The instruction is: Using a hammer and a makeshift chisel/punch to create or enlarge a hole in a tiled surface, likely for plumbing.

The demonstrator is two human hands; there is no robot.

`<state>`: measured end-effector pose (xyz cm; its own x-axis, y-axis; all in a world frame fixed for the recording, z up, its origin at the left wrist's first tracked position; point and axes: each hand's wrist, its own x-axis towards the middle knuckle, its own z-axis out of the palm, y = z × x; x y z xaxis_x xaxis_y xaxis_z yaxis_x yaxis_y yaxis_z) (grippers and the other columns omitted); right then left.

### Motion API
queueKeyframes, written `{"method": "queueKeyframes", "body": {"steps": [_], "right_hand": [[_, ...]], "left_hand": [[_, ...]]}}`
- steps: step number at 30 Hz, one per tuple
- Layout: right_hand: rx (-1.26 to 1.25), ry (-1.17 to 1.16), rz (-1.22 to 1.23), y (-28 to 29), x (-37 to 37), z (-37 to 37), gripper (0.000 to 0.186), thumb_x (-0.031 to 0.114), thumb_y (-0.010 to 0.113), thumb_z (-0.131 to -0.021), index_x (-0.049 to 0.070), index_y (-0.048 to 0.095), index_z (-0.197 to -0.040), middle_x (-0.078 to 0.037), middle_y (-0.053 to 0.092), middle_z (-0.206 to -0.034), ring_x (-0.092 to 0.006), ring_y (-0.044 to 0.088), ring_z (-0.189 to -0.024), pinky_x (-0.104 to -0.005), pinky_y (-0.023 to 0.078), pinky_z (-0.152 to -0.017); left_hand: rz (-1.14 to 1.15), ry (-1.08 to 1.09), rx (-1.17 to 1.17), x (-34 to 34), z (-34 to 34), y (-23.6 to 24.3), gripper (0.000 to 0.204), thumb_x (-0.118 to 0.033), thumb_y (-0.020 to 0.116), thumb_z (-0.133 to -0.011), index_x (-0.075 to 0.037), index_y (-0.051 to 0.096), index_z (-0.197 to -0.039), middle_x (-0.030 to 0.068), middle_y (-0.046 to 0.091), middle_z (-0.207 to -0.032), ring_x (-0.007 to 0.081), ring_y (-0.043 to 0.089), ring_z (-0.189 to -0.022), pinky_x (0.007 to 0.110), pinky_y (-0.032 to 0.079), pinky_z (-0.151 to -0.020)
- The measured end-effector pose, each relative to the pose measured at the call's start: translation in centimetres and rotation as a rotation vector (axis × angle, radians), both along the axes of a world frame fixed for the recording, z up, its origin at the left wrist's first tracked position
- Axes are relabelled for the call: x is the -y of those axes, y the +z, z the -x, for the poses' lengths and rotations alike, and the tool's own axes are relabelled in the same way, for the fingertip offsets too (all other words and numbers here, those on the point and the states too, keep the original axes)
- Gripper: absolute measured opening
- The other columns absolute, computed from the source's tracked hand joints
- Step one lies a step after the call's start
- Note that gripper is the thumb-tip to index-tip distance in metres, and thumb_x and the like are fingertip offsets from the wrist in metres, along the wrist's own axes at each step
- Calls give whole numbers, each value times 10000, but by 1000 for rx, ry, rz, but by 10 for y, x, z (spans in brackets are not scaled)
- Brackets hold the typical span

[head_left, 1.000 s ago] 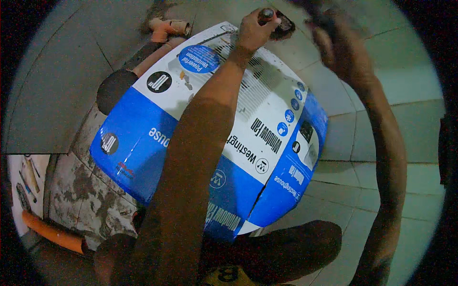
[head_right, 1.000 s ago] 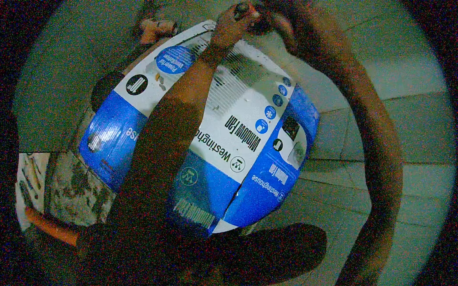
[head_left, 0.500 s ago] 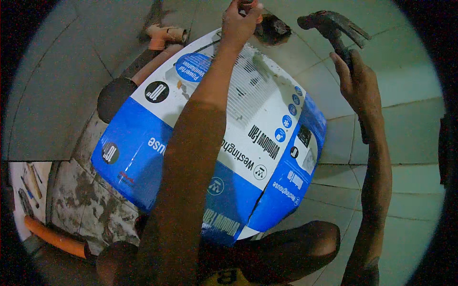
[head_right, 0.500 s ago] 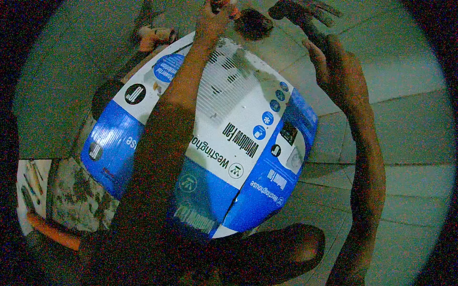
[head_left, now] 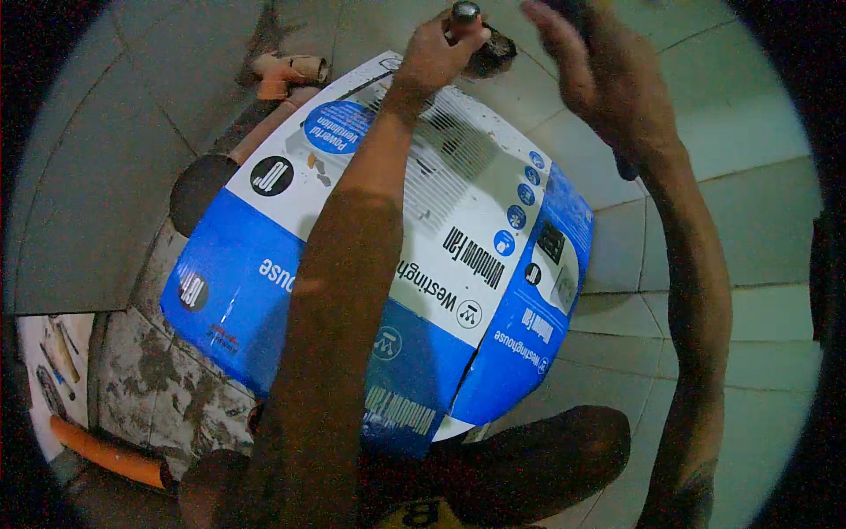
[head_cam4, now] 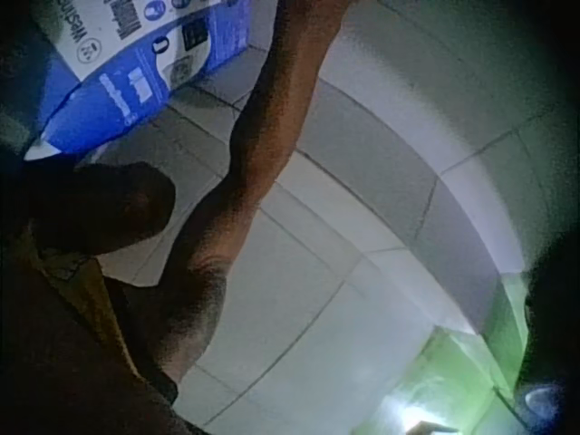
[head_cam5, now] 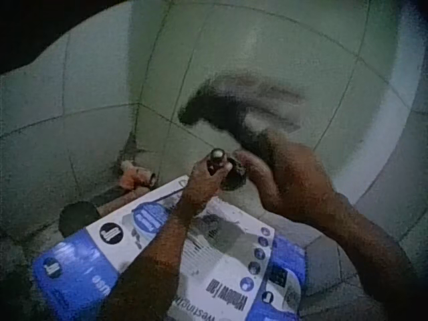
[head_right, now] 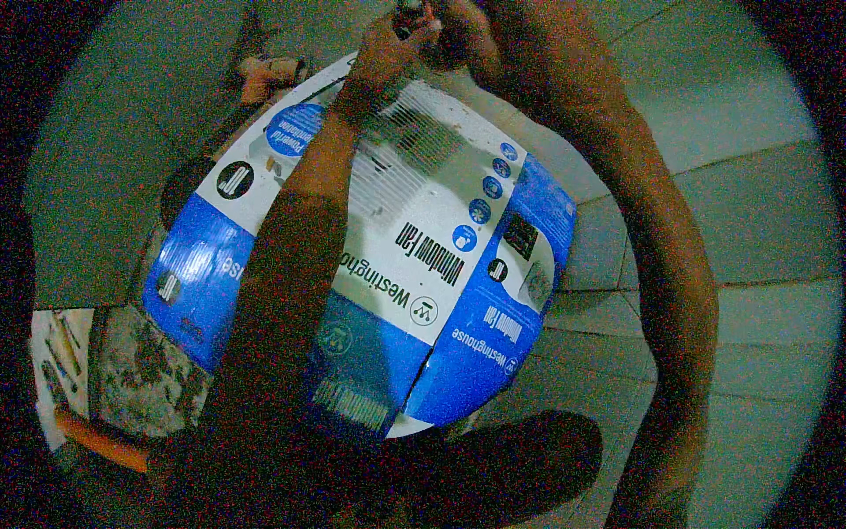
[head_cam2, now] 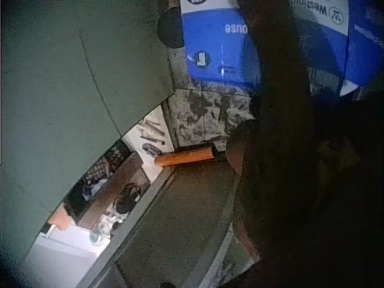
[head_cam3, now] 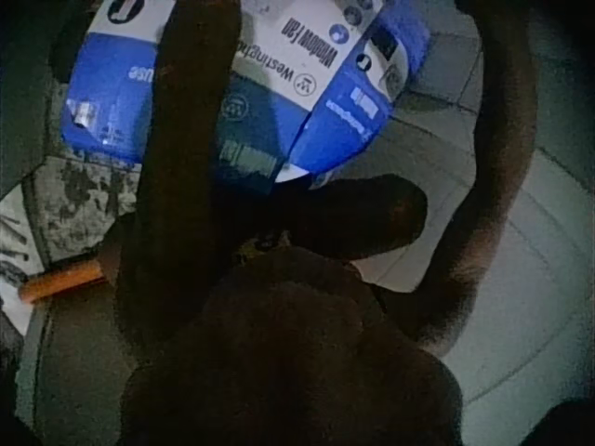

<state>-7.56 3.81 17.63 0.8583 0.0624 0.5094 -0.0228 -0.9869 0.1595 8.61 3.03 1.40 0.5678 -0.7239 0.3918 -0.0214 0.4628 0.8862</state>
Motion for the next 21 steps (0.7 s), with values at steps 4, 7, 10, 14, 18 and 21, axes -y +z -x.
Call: {"method": "queueKeyframes", "body": {"steps": [4,7,10,14,18,21], "right_hand": [[-295,-445,127,12,-5,-19,272,274,547,-942,34,543,-1071,-242,635,-793,-449,604,-723,-504,466,-626],[-215,-420,183,22,-7,-12,258,227,572,-938,-21,507,-915,-172,570,-619,-270,584,-528,-383,442,-481],[-10,-116,38,21,-12,-11,278,240,578,-936,-30,513,-952,-171,597,-664,-265,601,-550,-377,461,-499],[-376,-343,178,15,-16,-25,281,243,578,-938,-30,511,-951,-165,609,-680,-262,603,-562,-381,475,-512],[-301,-606,117,28,-25,-30,260,223,563,-946,-34,525,-957,-187,594,-677,-260,608,-580,-384,472,-519],[-64,-96,41,26,-27,-29,255,212,574,-938,-39,537,-949,-193,594,-678,-278,606,-582,-377,473,-527]], "left_hand": [[258,116,77,16,-6,-10,411,-361,741,-778,-41,655,-1022,81,660,-920,175,605,-849,319,488,-804],[294,35,58,19,-8,-18,353,-325,709,-819,-40,655,-1020,47,653,-915,129,583,-836,301,484,-790],[396,83,52,21,-9,-24,283,-264,699,-832,-44,649,-1004,29,647,-907,119,578,-825,302,483,-779],[290,77,-85,31,-17,-32,280,-256,709,-815,-42,630,-977,39,648,-898,131,583,-821,298,482,-772],[405,-150,-80,41,-30,-48,312,-305,643,-879,-24,582,-1000,77,596,-874,212,569,-803,341,477,-738],[228,152,71,49,-32,-58,230,-242,606,-894,-23,594,-962,56,590,-848,191,552,-788,354,464,-736]]}}
